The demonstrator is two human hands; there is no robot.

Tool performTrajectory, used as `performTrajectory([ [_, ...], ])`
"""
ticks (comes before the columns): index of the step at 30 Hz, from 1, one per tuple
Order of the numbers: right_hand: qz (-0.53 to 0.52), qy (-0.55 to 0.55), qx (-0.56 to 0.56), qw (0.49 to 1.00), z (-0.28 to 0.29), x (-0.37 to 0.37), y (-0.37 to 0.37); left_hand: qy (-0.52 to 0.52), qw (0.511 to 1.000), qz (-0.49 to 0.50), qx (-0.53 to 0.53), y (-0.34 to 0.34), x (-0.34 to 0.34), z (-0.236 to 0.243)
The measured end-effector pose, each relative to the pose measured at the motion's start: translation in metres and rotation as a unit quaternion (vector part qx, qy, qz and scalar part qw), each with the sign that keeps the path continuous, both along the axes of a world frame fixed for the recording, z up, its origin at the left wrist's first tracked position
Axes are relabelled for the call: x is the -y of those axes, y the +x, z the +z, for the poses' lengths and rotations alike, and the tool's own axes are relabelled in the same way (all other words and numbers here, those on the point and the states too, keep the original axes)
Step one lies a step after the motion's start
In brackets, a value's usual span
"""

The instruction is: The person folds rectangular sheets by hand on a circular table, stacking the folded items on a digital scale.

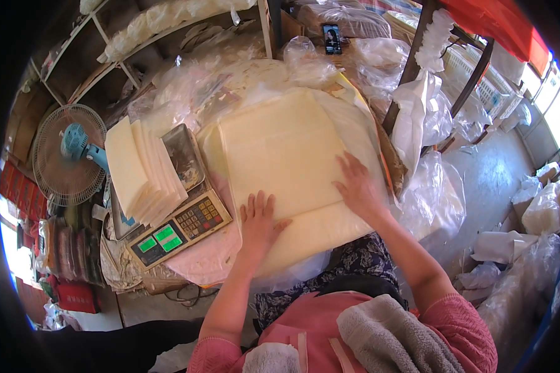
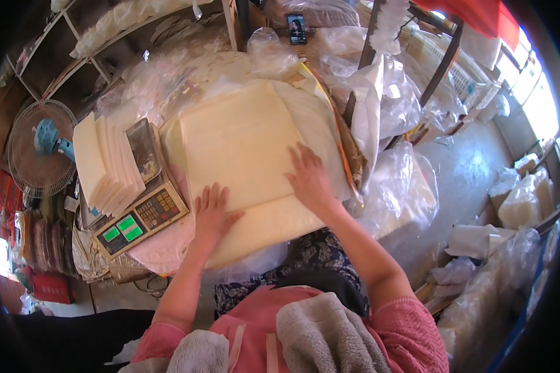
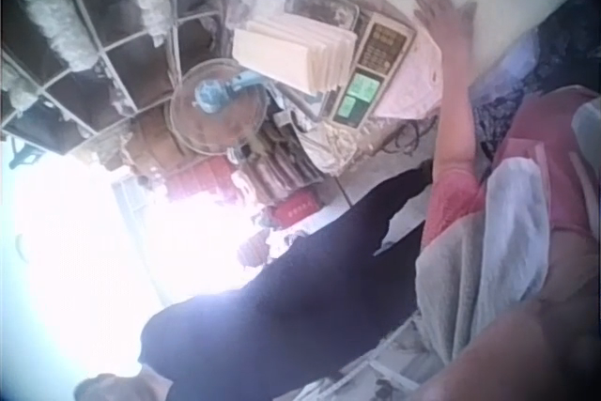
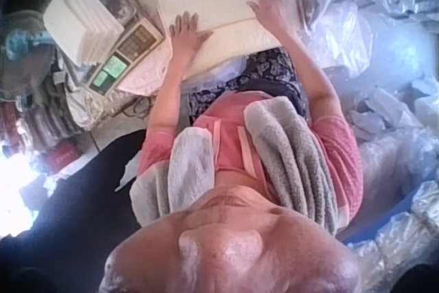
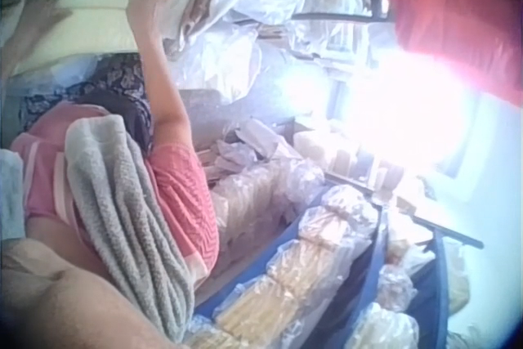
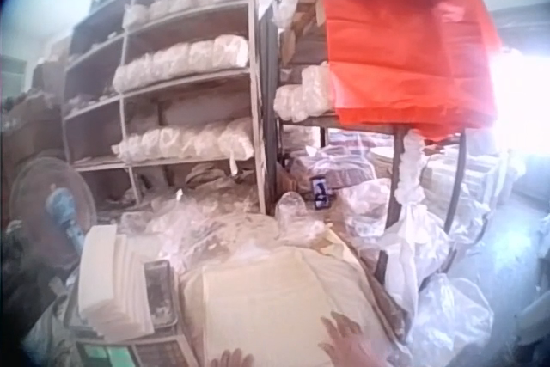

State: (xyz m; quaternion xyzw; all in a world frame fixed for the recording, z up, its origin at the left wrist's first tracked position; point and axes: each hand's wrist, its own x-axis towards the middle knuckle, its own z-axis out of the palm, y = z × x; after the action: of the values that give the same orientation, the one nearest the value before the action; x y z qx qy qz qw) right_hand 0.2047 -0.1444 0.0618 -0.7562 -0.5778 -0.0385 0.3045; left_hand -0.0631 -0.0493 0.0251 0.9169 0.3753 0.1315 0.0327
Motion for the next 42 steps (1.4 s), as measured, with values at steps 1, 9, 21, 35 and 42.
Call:
performTrajectory([
  [1, 0.054, -0.001, 0.058, 0.997, 0.0, 0.004, -0.007, 0.001, 1.0, 0.0, 0.001, -0.001, -0.002, -0.003],
  [9, 0.211, -0.14, -0.184, 0.95, 0.046, 0.028, -0.043, 0.019, 0.995, -0.094, -0.024, -0.017, -0.024, 0.012],
  [21, 0.147, 0.052, -0.378, 0.913, 0.133, 0.019, -0.043, -0.116, 0.964, -0.076, 0.228, -0.01, 0.033, 0.065],
  [35, 0.288, -0.148, -0.329, 0.887, -0.01, 0.05, 0.011, -0.229, 0.926, -0.223, 0.201, -0.068, 0.008, 0.03],
  [42, 0.012, -0.257, -0.239, 0.936, -0.009, 0.012, 0.007, -0.271, 0.898, 0.131, 0.32, -0.021, 0.009, 0.024],
])
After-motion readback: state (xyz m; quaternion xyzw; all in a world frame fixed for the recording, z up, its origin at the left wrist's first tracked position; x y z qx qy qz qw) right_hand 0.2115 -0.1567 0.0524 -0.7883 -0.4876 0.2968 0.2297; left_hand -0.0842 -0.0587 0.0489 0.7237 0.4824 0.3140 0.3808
